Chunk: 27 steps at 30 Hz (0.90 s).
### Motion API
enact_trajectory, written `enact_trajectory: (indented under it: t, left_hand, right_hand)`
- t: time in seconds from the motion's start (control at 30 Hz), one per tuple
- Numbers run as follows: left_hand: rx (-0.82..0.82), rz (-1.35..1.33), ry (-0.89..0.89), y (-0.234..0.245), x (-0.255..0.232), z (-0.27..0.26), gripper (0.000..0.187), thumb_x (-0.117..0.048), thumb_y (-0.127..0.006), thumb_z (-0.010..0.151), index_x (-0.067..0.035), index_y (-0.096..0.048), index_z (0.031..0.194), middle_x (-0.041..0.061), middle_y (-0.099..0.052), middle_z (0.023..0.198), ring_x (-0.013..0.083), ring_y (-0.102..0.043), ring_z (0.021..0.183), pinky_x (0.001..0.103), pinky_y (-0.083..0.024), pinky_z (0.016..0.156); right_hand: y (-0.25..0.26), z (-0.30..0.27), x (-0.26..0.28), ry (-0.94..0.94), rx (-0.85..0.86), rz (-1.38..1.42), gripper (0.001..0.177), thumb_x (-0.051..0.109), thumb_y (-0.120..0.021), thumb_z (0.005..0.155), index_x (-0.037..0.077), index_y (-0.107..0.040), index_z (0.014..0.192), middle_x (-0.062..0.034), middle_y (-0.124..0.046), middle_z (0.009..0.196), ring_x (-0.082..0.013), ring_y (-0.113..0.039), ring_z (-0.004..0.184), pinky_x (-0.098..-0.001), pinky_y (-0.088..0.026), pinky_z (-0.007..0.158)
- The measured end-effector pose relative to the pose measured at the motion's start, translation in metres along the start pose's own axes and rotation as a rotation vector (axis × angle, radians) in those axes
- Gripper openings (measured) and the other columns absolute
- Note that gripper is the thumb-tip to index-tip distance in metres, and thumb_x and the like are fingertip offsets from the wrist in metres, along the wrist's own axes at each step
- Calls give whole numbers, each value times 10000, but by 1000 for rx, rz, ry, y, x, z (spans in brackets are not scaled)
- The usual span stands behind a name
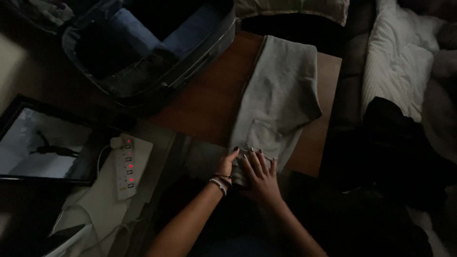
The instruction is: The person folds a pair of grey sweatpants on a wooden surface by bringing the legs together and rolling them into a compact bundle. They place the folded bundle into an open suitcase and then pick up a black garment.
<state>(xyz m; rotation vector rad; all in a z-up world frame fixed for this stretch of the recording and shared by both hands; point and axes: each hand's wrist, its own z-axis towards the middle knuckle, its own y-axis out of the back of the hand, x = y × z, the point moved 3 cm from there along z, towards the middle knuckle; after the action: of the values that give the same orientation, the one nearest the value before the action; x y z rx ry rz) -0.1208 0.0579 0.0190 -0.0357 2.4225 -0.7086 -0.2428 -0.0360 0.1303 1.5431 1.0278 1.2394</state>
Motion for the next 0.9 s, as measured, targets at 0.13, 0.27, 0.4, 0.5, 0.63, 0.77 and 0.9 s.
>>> enact_trajectory:
  t: [0.13, 0.27, 0.4, 0.5, 0.63, 0.77, 0.9]
  left_hand:
    - [223, -233, 118, -19, -20, -25, 885, -667, -613, 888, -3, -520, 1466, 186, -598, 1369, 336, -625, 1162, 435, -563, 932]
    - [132, -70, 42, -15, -36, -21, 880, -704, -498, 914, -70, -478, 1525, 147, -584, 1451, 313, -600, 1254, 420, -518, 1014]
    - [-178, 387, -19, 29, -12, 4, 774, -505, -615, 916, -184, -325, 1558, 97, -528, 1457, 292, -565, 1267, 444, -512, 1034]
    - [-14, 403, -176, 50, 15, 24, 601, -409, -612, 939, -64, -542, 1426, 170, -663, 1302, 323, -650, 1137, 444, -554, 932]
    - [26, 173, -137, 64, 34, 61, 560, -436, -491, 995, -25, -622, 1352, 100, -684, 1267, 279, -653, 1111, 420, -568, 912]
    - [175, -100, -61, 68, 45, 55, 579, -448, -566, 1026, 45, -617, 1325, 129, -644, 1211, 278, -619, 1066, 426, -540, 893]
    - [-102, 270, -8, 64, 19, 21, 586, -441, -665, 970, -79, -506, 1402, 52, -595, 1335, 198, -591, 1190, 389, -509, 992]
  right_hand:
    - [-36, -5, -36, -1, -363, 382, 716, 128, -686, 829, 179, -519, 1523, -108, -606, 1552, -329, -549, 1425, -576, -394, 1162]
    - [-61, 14, -97, -426, -466, 862, 396, 181, -544, 1009, 90, -666, 1374, -136, -783, 1116, -307, -768, 1012, -431, -599, 884]
    - [3, 2, -78, -140, -852, 426, 401, 112, -541, 1018, 112, -623, 1411, -129, -733, 1216, -313, -728, 1098, -434, -577, 935]
    - [11, 23, -27, 211, -680, 140, 422, 61, -539, 1025, 129, -590, 1438, -124, -695, 1291, -318, -697, 1163, -437, -560, 974]
    - [-19, 35, 4, 228, -342, 42, 576, 150, -612, 899, 75, -497, 1458, -123, -479, 1551, -371, -468, 1372, -545, -346, 1116]
    - [-26, 30, 8, 176, -309, 42, 553, 139, -603, 949, 71, -482, 1485, -105, -434, 1619, -339, -385, 1498, -536, -312, 1182]
    - [-25, 26, 7, 198, -160, 37, 719, 212, -685, 807, 45, -469, 1473, -172, -399, 1578, -396, -343, 1434, -590, -264, 1123]
